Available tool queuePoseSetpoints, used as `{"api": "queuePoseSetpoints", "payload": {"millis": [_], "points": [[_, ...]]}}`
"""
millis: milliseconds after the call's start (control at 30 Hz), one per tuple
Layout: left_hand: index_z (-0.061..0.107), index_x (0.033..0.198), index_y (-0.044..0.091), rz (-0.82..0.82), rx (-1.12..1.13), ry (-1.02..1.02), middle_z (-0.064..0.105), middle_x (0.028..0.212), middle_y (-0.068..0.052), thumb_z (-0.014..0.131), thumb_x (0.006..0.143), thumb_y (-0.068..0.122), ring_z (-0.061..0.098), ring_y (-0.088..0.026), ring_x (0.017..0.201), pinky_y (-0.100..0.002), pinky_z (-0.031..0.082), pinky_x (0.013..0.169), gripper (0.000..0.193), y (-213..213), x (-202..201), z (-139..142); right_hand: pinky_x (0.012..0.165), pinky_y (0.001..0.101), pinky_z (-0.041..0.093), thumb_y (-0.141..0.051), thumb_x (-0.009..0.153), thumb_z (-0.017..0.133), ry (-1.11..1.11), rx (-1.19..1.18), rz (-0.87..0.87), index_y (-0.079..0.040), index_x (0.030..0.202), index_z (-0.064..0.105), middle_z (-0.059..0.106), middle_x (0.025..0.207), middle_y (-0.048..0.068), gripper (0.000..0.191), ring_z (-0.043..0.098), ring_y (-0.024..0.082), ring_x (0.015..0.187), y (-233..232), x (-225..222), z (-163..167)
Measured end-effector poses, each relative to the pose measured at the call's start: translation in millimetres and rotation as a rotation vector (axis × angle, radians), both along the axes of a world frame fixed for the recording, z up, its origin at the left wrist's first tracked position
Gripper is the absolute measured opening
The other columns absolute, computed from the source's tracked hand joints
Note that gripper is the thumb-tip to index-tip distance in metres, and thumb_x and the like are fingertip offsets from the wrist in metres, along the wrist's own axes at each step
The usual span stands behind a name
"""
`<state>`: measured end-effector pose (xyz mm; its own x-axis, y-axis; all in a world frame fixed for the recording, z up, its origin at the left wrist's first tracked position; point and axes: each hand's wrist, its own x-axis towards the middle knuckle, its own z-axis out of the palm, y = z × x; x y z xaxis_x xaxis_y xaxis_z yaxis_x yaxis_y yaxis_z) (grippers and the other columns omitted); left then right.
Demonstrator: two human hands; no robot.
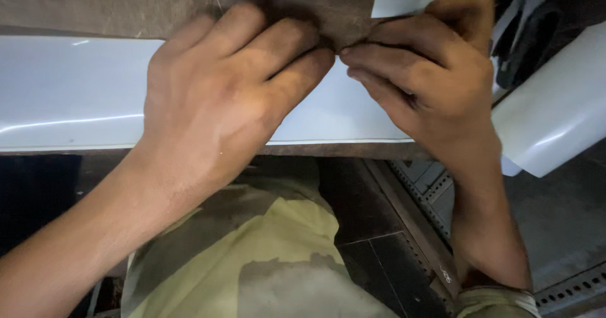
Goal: The person tears a white sheet into strips, folds them, and rubs the edges against a wooden workbench to smooth or crease them. The person then briefly handles a red wire near a motor component before returning to the white sheet.
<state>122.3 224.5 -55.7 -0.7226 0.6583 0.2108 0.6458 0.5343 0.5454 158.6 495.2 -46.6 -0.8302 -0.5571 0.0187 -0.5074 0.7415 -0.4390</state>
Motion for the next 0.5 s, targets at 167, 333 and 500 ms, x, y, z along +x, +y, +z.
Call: {"api": "queuePoseSetpoints", "payload": {"millis": [167,333,500], "points": [[0.08,0.108,0.018,-0.001,-0.002,0.048,0.071,0.114,0.007,0.071,0.093,0.019,0.06,-0.013,0.102,-0.028,0.05,0.082,0.018,-2.4,0.0,-2.6,0.091,0.0374,0.042,-0.016,0.091,0.089,0.06,0.052,0.028,-0.016,0.107,0.081,0.073,0.102,-0.001,0.019,0.052,0.023,0.099,-2.2,-3.7,2.5],[0.079,0.101,0.019,0.012,-0.072,0.172,0.07,0.112,0.008,0.072,0.093,0.02,0.06,-0.013,0.106,-0.027,0.051,0.081,0.01,1.7,0.3,-1.0,0.095,0.0355,0.042,-0.015,0.099,0.089,0.16,0.104,0.065,-0.022,0.113,0.081,0.071,0.102,-0.002,0.017,0.049,0.026,0.103,-4.3,-1.4,0.0],[0.078,0.098,0.016,0.01,-0.108,0.21,0.07,0.112,0.007,0.073,0.091,0.019,0.06,-0.013,0.11,-0.026,0.051,0.082,0.009,3.1,4.9,5.5,0.102,0.0306,0.041,-0.011,0.102,0.079,0.104,0.161,0.039,-0.022,0.125,0.079,0.069,0.113,-0.001,0.025,0.05,0.025,0.114,3.0,10.6,10.6]]}}
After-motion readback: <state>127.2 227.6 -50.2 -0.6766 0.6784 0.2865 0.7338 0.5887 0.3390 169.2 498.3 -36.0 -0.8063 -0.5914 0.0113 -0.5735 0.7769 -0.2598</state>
